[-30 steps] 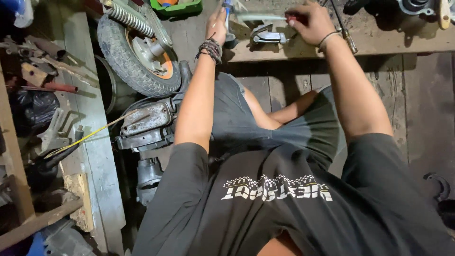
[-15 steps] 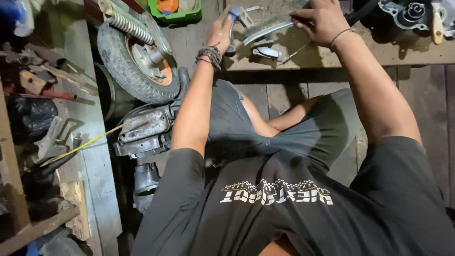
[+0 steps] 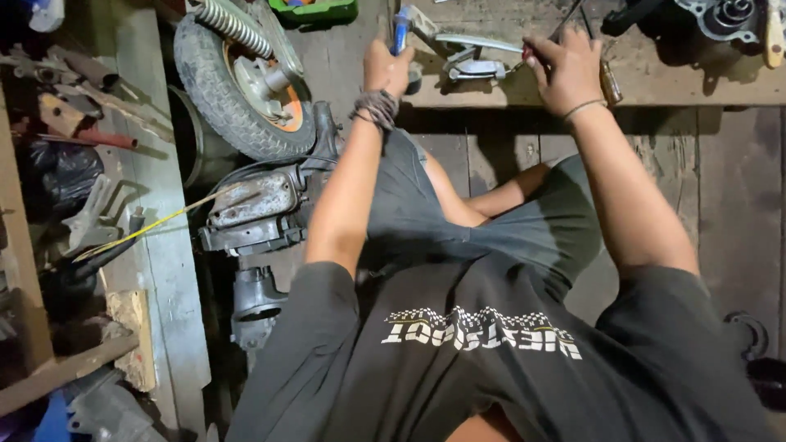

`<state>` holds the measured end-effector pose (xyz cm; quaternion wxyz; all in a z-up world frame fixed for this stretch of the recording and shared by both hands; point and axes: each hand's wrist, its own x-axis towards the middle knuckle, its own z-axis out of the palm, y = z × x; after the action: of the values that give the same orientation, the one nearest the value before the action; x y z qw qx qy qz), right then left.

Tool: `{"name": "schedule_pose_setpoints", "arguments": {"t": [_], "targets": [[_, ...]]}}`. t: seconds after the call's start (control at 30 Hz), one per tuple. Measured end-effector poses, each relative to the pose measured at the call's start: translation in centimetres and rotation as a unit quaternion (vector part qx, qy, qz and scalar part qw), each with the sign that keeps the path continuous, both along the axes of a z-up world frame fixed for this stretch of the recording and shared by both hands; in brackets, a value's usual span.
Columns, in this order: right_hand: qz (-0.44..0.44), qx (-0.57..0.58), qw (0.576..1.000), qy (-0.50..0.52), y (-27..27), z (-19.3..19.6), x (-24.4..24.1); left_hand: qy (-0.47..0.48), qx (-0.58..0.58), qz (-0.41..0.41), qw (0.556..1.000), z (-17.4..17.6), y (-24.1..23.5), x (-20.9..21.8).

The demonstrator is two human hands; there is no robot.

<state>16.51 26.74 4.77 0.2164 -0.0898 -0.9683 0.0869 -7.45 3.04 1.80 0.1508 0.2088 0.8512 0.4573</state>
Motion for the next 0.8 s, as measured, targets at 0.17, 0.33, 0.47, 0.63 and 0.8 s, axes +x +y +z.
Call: {"name": "schedule_pose_setpoints", "arguments": {"t": [0.17, 0.33, 0.47, 0.63, 0.8], "targets": [[-0.066, -0.045, 0.996, 0.033, -2.8, -0.8, 1.3, 0.108, 0.108, 0.054, 0.987, 5.1, -0.9, 6.6], [-0.063, -0.278, 0.945, 0.163, -6.4, -0.5, 2.6, -0.015, 0.017, 0.029, 0.999, -1.7, -0.5, 6.6], [-0.127, -0.408, 0.884, 0.19, -9.0, -4.8, 1.5, 0.041, 0.063, 0.03, 0.997, -2.4, -0.3, 8.2], [-0.212, -0.494, 0.803, 0.259, -7.8, -9.6, -2.9, 0.007, 0.127, 0.094, 0.987, -1.7, 0.7, 9.5], [-0.133, -0.516, 0.789, 0.304, -5.0, -11.6, -4.1, -0.035, 0.174, 0.099, 0.979, -2.0, 0.9, 10.3]]}}
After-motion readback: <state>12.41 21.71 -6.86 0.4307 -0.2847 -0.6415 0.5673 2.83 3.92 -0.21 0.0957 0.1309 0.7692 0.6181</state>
